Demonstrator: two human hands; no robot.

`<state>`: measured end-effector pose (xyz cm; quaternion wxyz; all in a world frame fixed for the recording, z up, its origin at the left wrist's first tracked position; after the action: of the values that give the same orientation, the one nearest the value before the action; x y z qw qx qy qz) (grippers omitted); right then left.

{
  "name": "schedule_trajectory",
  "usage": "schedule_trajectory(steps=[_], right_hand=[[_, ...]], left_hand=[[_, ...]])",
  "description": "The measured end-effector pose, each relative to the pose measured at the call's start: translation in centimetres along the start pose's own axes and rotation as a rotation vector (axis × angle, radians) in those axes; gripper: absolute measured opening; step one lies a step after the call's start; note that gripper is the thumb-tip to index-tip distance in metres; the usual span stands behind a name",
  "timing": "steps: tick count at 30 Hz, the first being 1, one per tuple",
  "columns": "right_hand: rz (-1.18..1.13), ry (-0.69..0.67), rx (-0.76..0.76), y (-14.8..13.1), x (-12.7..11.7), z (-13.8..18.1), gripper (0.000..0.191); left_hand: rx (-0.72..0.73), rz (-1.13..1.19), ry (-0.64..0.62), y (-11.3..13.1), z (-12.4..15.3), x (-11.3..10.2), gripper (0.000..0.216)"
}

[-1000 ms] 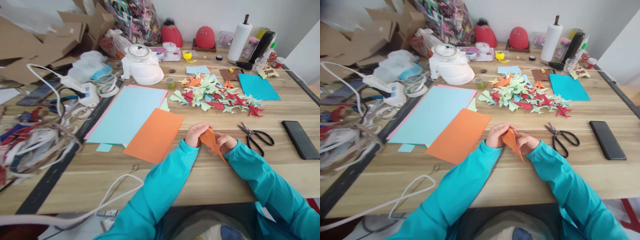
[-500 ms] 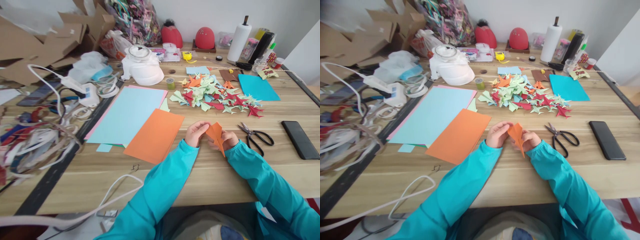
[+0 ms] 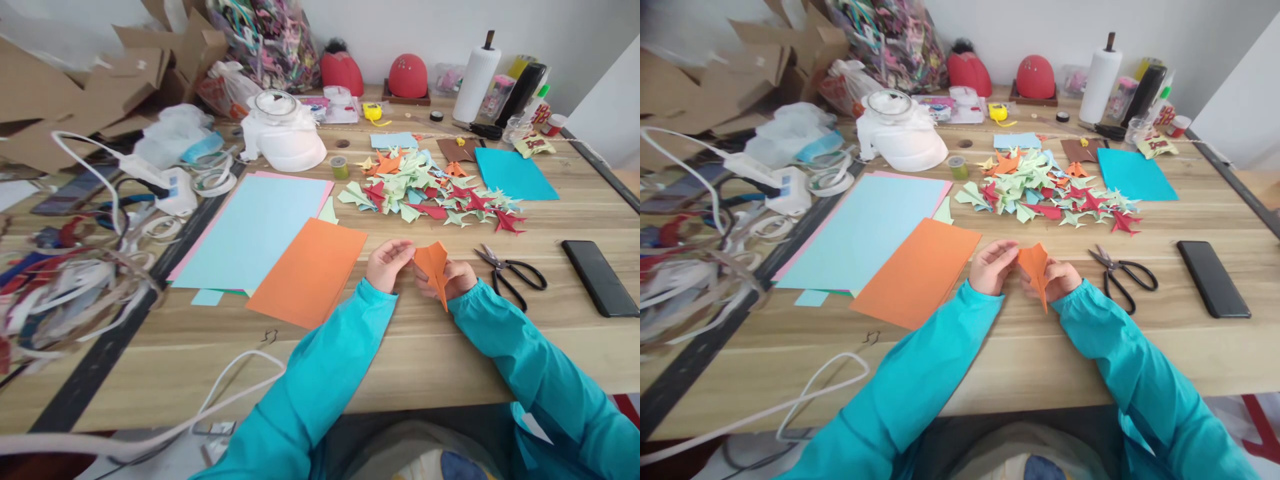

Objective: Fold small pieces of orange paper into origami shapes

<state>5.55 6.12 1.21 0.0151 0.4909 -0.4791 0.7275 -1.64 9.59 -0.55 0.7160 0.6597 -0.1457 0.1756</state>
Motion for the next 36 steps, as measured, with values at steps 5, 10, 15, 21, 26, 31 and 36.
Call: schedule_trajectory(steps=[5, 10, 15, 21, 26, 31, 36], right_hand=[[0.027, 0.072, -0.123, -1.3, -0.4, 0.0, 0.017], [0.003, 0.101, -0.154, -1.8, -0.3, 0.0, 0.019], [-0.011, 0.234, -0.229, -2.6, -1.7, 0.1, 0.017], [0.040, 0.457, -0.346, -3.8, -3.8, 0.7, 0.018], [0.084, 0.486, -0.380, -3.9, -4.1, 0.8, 0.015], [0.106, 0.465, -0.381, -3.6, -4.2, 0.7, 0.015], [0.123, 0.447, -0.362, -3.4, -4.0, 0.6, 0.013]], left_hand=[[0.002, -0.037, -0.027, 0.1, 0.2, 0.4, 0.025], [0.008, -0.078, -0.048, 0.5, 0.5, 0.7, 0.024], [0.034, -0.198, -0.101, 0.9, 1.4, 1.5, 0.026], [0.170, -0.305, -0.144, 1.3, 2.3, 2.8, 0.027], [0.161, -0.353, -0.134, 0.5, 1.9, 2.5, 0.028], [0.122, -0.335, -0.144, 0.6, 2.0, 2.5, 0.031], [0.084, -0.361, -0.201, 0.5, 2.1, 3.0, 0.028]])
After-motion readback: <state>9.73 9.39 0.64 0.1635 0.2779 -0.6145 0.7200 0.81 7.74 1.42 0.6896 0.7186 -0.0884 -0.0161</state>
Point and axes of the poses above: each hand's wrist, its own z-axis away from the middle knuckle, its own x-axis out of the palm, y = z × x, the point moved 9 cm from there along -z, towards the middle knuckle, and after that the axes turned 4 degrees about y, right-handed, at the moved point
